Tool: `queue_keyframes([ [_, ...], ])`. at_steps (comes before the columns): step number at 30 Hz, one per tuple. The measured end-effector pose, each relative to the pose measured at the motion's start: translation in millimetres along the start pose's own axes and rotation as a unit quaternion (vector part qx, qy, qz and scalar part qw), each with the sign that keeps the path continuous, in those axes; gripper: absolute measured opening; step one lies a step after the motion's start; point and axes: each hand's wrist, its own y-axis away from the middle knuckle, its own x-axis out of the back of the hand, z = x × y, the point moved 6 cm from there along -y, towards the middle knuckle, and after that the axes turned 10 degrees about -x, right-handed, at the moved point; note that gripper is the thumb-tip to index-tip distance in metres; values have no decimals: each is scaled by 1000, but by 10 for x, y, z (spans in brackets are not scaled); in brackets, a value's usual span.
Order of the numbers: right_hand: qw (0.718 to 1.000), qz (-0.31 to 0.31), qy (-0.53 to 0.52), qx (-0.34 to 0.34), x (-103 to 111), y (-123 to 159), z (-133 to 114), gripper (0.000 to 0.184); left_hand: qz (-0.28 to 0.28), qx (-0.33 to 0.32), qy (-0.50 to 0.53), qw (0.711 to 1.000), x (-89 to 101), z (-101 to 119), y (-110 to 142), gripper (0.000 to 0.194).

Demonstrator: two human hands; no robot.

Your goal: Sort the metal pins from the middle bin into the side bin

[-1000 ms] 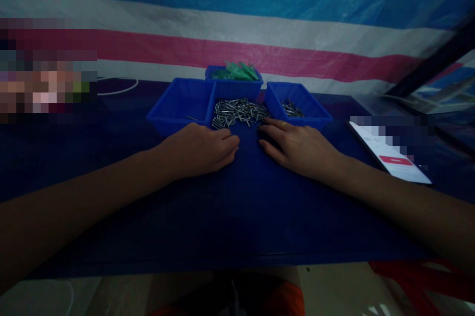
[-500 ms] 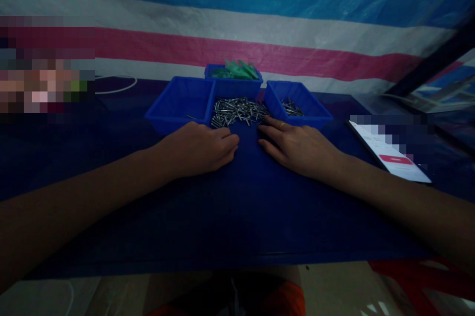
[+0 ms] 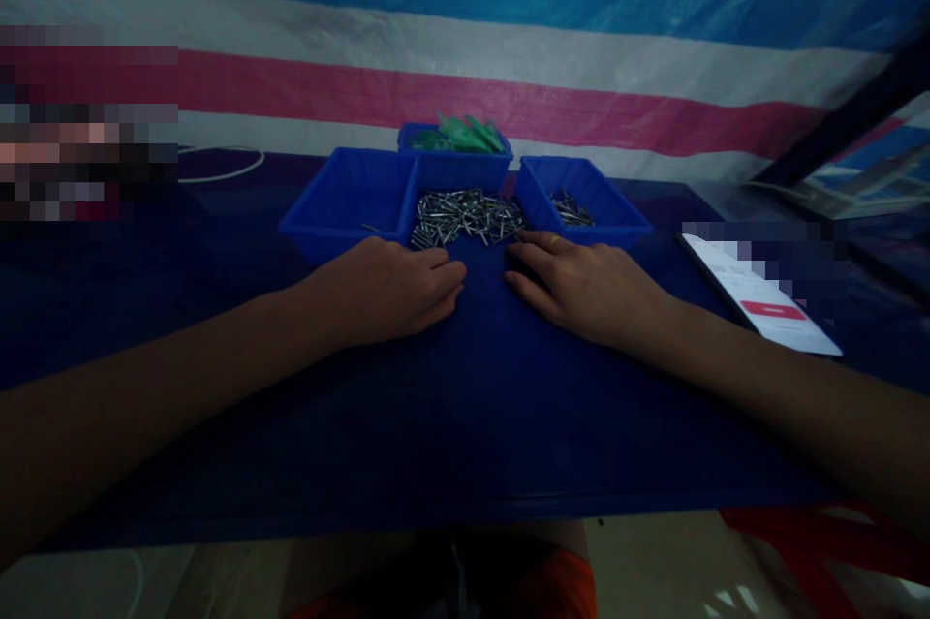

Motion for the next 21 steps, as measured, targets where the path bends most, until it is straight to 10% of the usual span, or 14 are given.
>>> queue_keyframes([
  [21,994,35,-41,96,7,0,-46,35,-5,-3,3,1000,17,7,-1,24],
])
